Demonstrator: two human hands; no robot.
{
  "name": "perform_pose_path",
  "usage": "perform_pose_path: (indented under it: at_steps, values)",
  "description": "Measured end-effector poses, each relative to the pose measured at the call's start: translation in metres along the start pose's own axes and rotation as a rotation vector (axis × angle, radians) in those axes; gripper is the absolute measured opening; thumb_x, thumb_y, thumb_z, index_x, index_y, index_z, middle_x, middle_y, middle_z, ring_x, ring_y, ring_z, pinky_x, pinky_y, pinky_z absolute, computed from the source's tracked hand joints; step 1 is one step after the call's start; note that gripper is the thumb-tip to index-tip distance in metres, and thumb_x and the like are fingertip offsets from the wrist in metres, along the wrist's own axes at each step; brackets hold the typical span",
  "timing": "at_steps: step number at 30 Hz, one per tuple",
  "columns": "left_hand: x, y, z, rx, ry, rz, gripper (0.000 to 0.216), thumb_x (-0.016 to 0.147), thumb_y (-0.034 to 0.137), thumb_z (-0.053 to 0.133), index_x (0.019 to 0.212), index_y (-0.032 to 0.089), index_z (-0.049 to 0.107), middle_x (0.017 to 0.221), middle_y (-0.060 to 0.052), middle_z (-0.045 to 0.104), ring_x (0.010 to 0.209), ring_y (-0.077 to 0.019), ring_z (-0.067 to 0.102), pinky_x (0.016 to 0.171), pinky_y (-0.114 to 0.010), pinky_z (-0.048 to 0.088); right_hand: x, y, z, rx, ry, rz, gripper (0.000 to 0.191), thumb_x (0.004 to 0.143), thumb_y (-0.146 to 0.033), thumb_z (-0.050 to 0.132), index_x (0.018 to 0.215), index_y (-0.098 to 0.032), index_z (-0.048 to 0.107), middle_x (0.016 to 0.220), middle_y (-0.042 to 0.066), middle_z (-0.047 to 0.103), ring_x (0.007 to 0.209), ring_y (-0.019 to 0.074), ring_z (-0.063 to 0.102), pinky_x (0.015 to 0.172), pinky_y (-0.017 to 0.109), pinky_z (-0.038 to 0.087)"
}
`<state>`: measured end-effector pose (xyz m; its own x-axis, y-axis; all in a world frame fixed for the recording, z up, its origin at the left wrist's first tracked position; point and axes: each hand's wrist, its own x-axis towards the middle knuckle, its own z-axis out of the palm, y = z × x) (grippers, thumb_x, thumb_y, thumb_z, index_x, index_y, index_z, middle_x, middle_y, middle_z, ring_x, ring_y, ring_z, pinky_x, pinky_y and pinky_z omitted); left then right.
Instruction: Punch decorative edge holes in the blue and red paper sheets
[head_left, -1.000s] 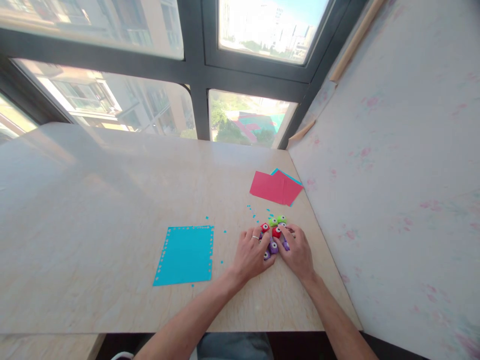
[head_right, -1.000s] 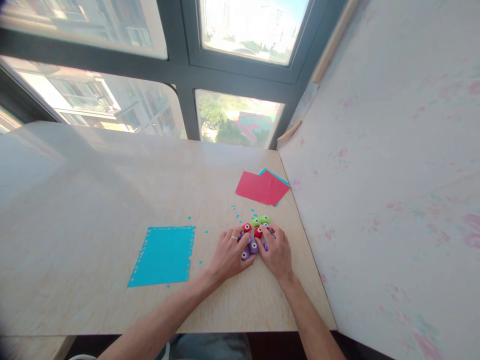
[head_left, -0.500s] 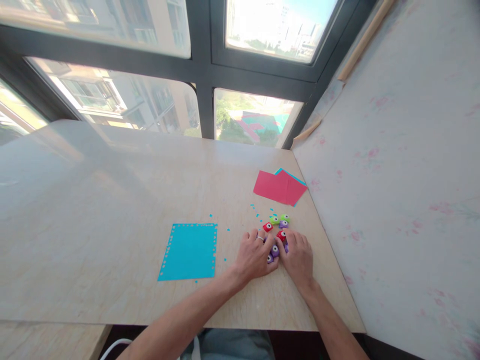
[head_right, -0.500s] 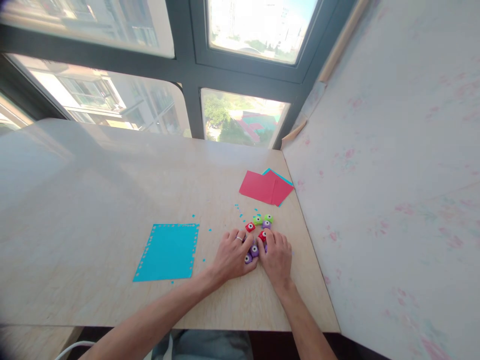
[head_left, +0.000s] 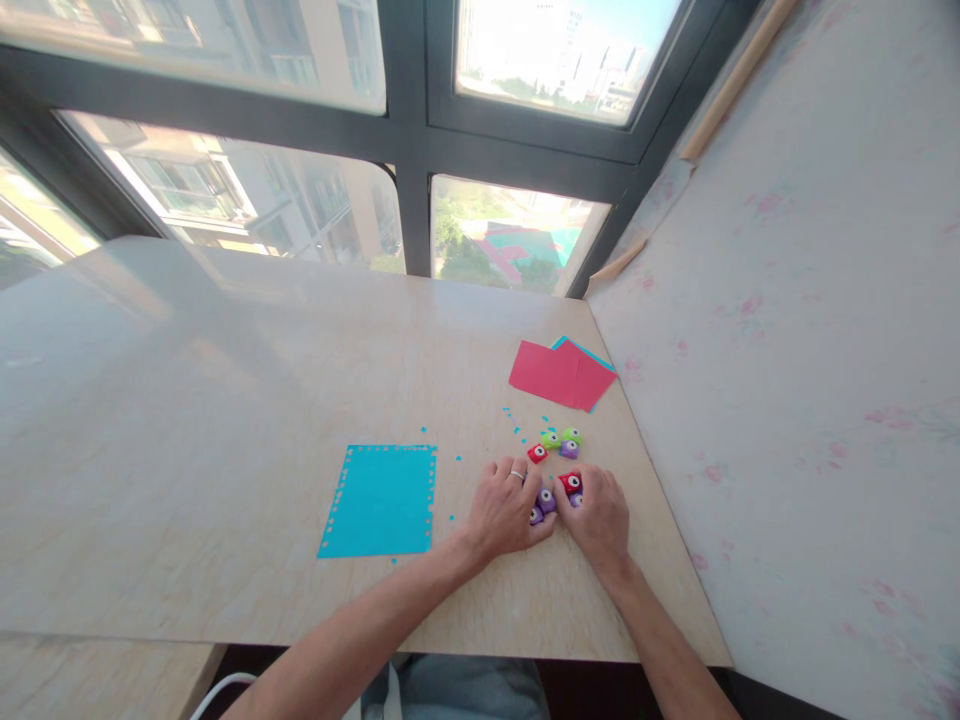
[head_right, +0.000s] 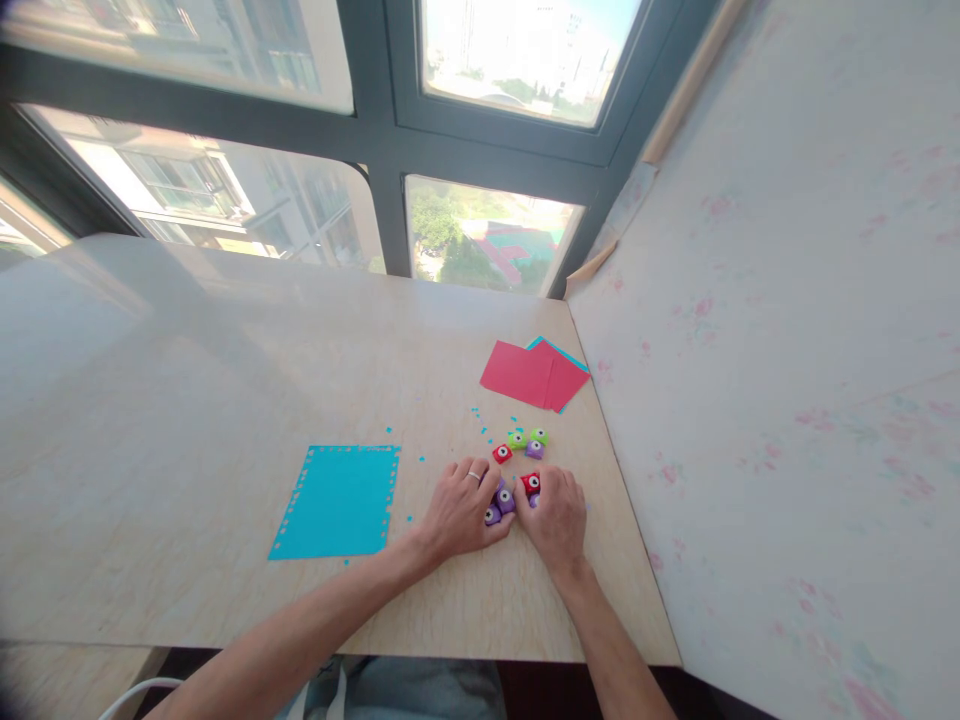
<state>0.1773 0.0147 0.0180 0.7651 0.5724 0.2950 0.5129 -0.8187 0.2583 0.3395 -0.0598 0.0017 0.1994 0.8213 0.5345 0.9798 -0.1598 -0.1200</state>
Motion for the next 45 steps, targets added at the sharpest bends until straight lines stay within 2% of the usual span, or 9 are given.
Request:
perform_pose_path:
  at_steps: [2, 10, 13, 21, 28, 34, 38, 41, 45]
  values:
    - [-0.001, -0.001, 0.001, -0.003, -0.003, 0.016, 0.045, 0.081, 0.051, 0.057, 0.11, 0.016, 0.058, 0.104, -0.013, 0.061, 0.093, -0.0289, 0.054, 0.076, -0.042, 0.044, 0.001, 0.0, -0.001, -0.024, -0.011, -0.031, 0.017, 0.091, -0.03, 0.053, 0.102, -0.018, 0.058, 0.087, 0.01, 0.063, 0.085, 0.0254, 0.053, 0.072, 0.036, 0.039]
    - [-0.005, -0.005, -0.005, 0.008, -0.027, 0.122, 0.048, 0.088, 0.053, 0.049, 0.121, 0.019, 0.053, 0.124, -0.014, 0.058, 0.108, -0.0297, 0.053, 0.08, -0.043, 0.042, 0.004, 0.0, -0.002, -0.047, -0.03, -0.05, 0.01, 0.089, -0.027, 0.057, 0.087, -0.019, 0.061, 0.079, 0.008, 0.062, 0.08, 0.0237, 0.052, 0.071, 0.034, 0.039]
    - [-0.005, -0.006, -0.005, 0.023, -0.036, 0.135, 0.051, 0.088, 0.055, 0.048, 0.124, 0.019, 0.053, 0.116, -0.013, 0.061, 0.104, -0.0298, 0.054, 0.077, -0.042, 0.042, 0.005, 0.002, -0.001, -0.014, -0.015, -0.05, 0.011, 0.089, -0.028, 0.057, 0.085, -0.019, 0.06, 0.078, 0.007, 0.062, 0.079, 0.0231, 0.053, 0.072, 0.034, 0.04]
    - [0.001, -0.006, 0.0, 0.031, -0.008, 0.118, 0.042, 0.085, 0.053, 0.05, 0.105, 0.016, 0.06, 0.098, -0.012, 0.063, 0.09, -0.0282, 0.056, 0.07, -0.039, 0.042, 0.005, 0.007, -0.003, 0.086, -0.012, -0.072, 0.013, 0.091, -0.031, 0.057, 0.085, -0.019, 0.06, 0.078, 0.006, 0.063, 0.078, 0.022, 0.055, 0.072, 0.034, 0.043]
    - [-0.004, -0.012, -0.002, 0.004, -0.022, 0.177, 0.042, 0.085, 0.053, 0.051, 0.108, 0.018, 0.059, 0.099, -0.012, 0.061, 0.092, -0.0278, 0.054, 0.075, -0.04, 0.043, 0.004, 0.009, -0.004, 0.171, -0.035, -0.086, 0.015, 0.093, -0.032, 0.055, 0.091, -0.019, 0.061, 0.084, 0.007, 0.065, 0.082, 0.0223, 0.057, 0.076, 0.036, 0.046]
    - [-0.014, -0.008, -0.002, 0.077, -0.018, 0.064, 0.057, 0.083, 0.056, 0.053, 0.123, 0.015, 0.054, 0.11, -0.015, 0.06, 0.096, -0.0308, 0.053, 0.072, -0.043, 0.044, 0.001, 0.016, -0.003, 0.209, -0.122, -0.173, 0.026, 0.094, -0.036, 0.055, 0.11, -0.019, 0.064, 0.101, 0.011, 0.066, 0.095, 0.0253, 0.059, 0.083, 0.041, 0.048]
    - [-0.017, -0.006, -0.005, 0.077, -0.015, 0.001, 0.047, 0.08, 0.054, 0.059, 0.109, 0.017, 0.06, 0.102, -0.014, 0.06, 0.092, -0.0303, 0.053, 0.069, -0.041, 0.045, -0.003, 0.021, -0.009, 0.181, -0.17, -0.234, 0.037, 0.092, -0.038, 0.056, 0.124, -0.02, 0.061, 0.109, 0.012, 0.064, 0.099, 0.0268, 0.059, 0.083, 0.042, 0.048]
    - [-0.018, -0.006, -0.008, 0.07, -0.021, -0.03, 0.037, 0.08, 0.052, 0.06, 0.095, 0.018, 0.06, 0.093, -0.012, 0.059, 0.088, -0.0294, 0.054, 0.067, -0.04, 0.046, -0.004, 0.022, -0.014, 0.153, -0.177, -0.282, 0.031, 0.091, -0.037, 0.057, 0.116, -0.02, 0.063, 0.105, 0.011, 0.064, 0.097, 0.026, 0.059, 0.081, 0.04, 0.048]
    - [-0.019, -0.007, -0.012, 0.058, -0.058, -0.018, 0.031, 0.082, 0.046, 0.057, 0.096, 0.019, 0.059, 0.091, -0.011, 0.06, 0.081, -0.0272, 0.057, 0.059, -0.035, 0.045, -0.004, 0.018, -0.015, 0.094, -0.128, -0.275, 0.016, 0.091, -0.03, 0.056, 0.099, -0.019, 0.063, 0.092, 0.009, 0.064, 0.088, 0.0237, 0.058, 0.077, 0.037, 0.047]
